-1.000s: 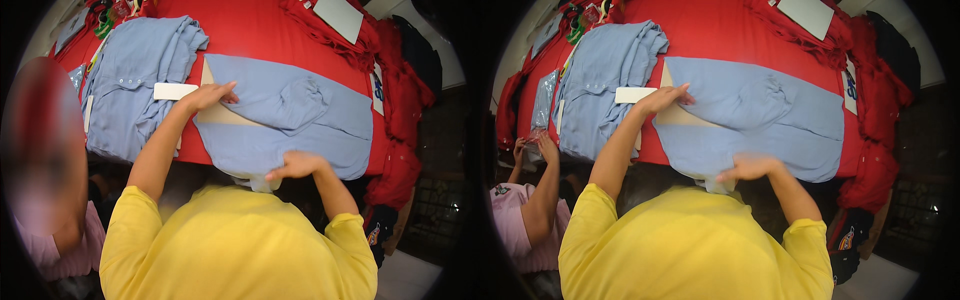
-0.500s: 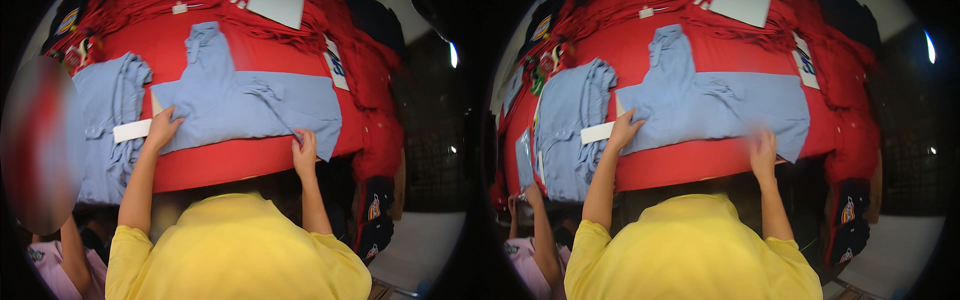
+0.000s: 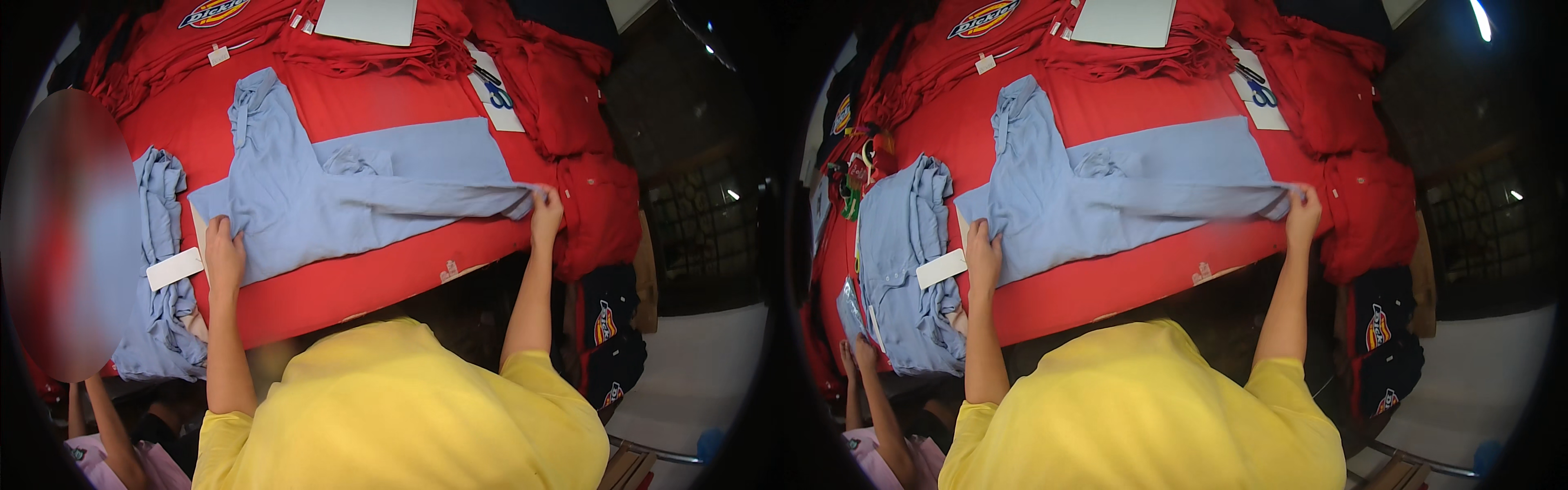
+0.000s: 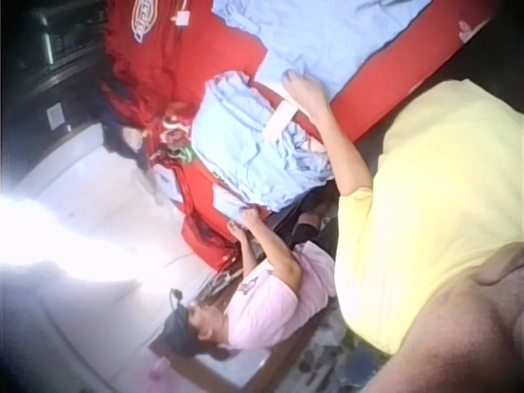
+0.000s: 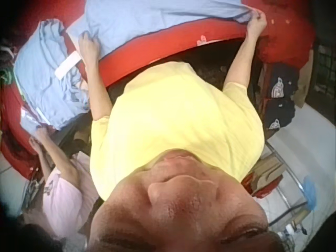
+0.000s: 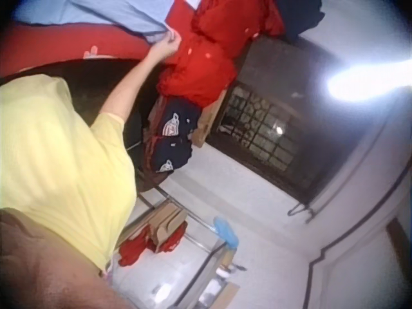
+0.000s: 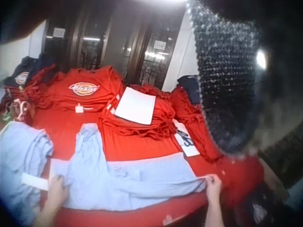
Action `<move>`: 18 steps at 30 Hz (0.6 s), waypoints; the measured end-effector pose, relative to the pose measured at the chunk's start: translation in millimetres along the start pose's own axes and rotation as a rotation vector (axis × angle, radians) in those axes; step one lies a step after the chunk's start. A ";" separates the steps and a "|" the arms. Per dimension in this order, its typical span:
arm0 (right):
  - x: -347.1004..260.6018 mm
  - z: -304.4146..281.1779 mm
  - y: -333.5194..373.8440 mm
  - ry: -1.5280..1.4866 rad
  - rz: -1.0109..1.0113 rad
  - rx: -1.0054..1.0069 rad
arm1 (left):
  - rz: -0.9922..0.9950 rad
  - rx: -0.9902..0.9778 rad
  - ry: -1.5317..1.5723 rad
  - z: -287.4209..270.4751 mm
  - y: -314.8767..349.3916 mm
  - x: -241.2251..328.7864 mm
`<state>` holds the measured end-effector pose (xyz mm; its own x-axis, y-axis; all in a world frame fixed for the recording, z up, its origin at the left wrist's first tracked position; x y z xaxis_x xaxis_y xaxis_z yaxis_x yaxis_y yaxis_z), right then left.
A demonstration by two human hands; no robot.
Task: The person folds light blue shirts using a cardboard template on a table covered in red cloth.
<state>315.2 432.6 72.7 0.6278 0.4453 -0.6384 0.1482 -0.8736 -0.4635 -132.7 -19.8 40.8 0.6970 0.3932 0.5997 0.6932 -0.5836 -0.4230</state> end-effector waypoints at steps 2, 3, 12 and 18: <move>-21.2 20.8 -50.0 -0.037 -0.073 0.044 | -0.112 0.108 -0.019 5.5 3.1 -17.8; -33.3 37.1 -67.7 -0.090 -0.100 0.083 | -0.167 0.161 -0.030 6.0 5.2 -24.9; -50.4 160.6 -77.3 0.534 -0.111 -0.026 | -0.217 0.288 -0.073 -3.5 13.2 -33.1; -51.7 143.8 -77.2 0.514 -0.157 0.021 | -0.168 0.277 -0.029 1.3 11.5 -35.4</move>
<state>161.4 505.3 53.1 0.8931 0.4123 -0.1796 0.2587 -0.7977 -0.5447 -149.2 -39.5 13.9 0.5708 0.4903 0.6586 0.8198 -0.2945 -0.4912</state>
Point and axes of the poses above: each hand's wrist, its own y-axis away from the middle knuckle, its own z-axis out of the palm, x = y × z, the point moved 8 cm from there along -y, towards the middle knuckle, and after that the axes turned 15 degrees about y, right-handed, at the moved point
